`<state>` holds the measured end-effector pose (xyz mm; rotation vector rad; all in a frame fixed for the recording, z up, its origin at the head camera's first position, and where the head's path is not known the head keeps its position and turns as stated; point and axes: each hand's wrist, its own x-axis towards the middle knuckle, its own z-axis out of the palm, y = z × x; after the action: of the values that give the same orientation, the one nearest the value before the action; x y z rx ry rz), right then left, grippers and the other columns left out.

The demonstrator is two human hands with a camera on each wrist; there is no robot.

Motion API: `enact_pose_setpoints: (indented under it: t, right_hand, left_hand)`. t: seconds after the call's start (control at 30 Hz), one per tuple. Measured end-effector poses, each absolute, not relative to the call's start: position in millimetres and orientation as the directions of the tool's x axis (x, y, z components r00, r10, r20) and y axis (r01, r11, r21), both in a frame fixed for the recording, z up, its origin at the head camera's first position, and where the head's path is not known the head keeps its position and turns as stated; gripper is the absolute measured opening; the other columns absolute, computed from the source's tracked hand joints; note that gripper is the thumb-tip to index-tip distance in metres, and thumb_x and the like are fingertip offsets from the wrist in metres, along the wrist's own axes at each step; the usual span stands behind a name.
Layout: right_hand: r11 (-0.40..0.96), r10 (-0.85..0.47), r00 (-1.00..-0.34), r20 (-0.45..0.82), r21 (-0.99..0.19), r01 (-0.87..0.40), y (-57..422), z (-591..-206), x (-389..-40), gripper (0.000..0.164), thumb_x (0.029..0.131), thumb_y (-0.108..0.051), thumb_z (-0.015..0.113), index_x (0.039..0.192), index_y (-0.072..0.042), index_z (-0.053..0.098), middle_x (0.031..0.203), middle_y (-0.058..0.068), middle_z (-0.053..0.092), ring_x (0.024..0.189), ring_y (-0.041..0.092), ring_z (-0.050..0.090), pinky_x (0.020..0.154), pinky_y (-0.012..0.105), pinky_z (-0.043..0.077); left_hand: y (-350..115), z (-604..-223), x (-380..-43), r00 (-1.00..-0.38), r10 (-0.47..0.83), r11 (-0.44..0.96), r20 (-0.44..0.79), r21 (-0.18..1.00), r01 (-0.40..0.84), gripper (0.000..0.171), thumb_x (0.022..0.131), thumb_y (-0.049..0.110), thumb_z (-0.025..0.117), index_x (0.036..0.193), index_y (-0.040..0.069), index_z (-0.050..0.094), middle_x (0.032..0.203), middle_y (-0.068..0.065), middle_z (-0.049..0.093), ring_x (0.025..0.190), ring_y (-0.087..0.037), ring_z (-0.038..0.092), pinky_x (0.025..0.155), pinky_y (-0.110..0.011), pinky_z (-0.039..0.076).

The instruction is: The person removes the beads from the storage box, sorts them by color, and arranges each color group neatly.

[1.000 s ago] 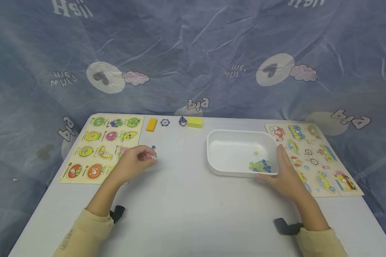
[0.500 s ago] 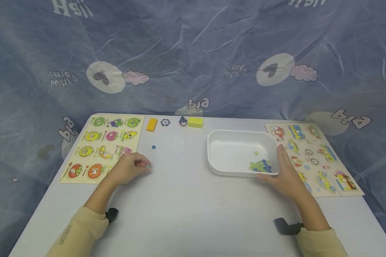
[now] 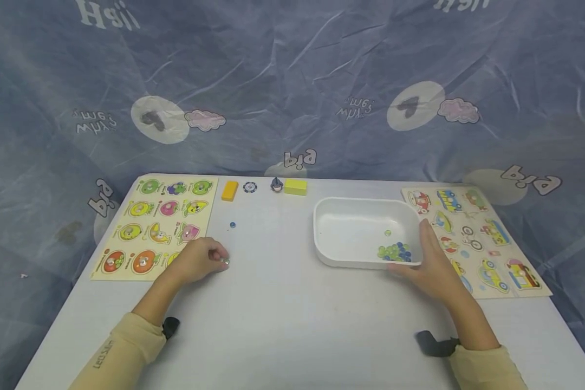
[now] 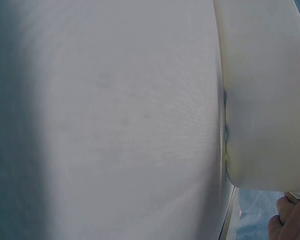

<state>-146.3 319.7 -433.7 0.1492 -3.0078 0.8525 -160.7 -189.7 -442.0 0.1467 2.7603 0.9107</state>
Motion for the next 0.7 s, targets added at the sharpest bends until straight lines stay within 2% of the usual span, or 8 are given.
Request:
enact_pose_setpoints:
  t: [0.4, 0.53, 0.7]
  right_hand:
    - [0.844, -0.093, -0.995, 0.037, -0.528, -0.098, 321, -434, -146, 0.128, 0.069, -0.063, 0.072, 0.148, -0.018, -0.019, 0.157, 0.005, -0.02, 0.146, 0.035, -0.011, 0.114, 0.06, 0.004]
    - [0.846, -0.093, -0.995, 0.034, -0.524, -0.097, 321, -435, -146, 0.129, 0.068, -0.064, 0.071, 0.148, -0.018, -0.019, 0.157, 0.004, -0.021, 0.146, 0.034, -0.012, 0.114, 0.06, 0.004]
    - [0.851, -0.087, -0.995, 0.038, -0.516, -0.094, 321, -434, -147, 0.13, 0.068, -0.064, 0.072, 0.149, -0.015, -0.017, 0.157, 0.005, -0.02, 0.146, 0.034, -0.011, 0.114, 0.06, 0.005]
  left_hand:
    - [-190, -438, -159, -0.969, 0.172, 0.785, -0.176, 0.619, 0.027, 0.024, 0.073, 0.02, 0.081, 0.094, 0.016, 0.07, 0.083, 0.001, 0.06, 0.079, -0.016, 0.051, 0.069, -0.028, 0.043]
    - [-183, -422, -154, -0.977, 0.186, 0.75, -0.104, 0.657, 0.073, 0.027, 0.075, 0.023, 0.08, 0.1, 0.016, 0.071, 0.089, -0.001, 0.063, 0.081, -0.016, 0.052, 0.072, -0.029, 0.046]
    - [-148, -394, -146, -0.973, 0.229, 0.661, 0.022, 0.73, 0.172, 0.025, 0.075, 0.025, 0.079, 0.099, 0.022, 0.071, 0.088, 0.004, 0.063, 0.085, -0.013, 0.056, 0.08, -0.031, 0.05]
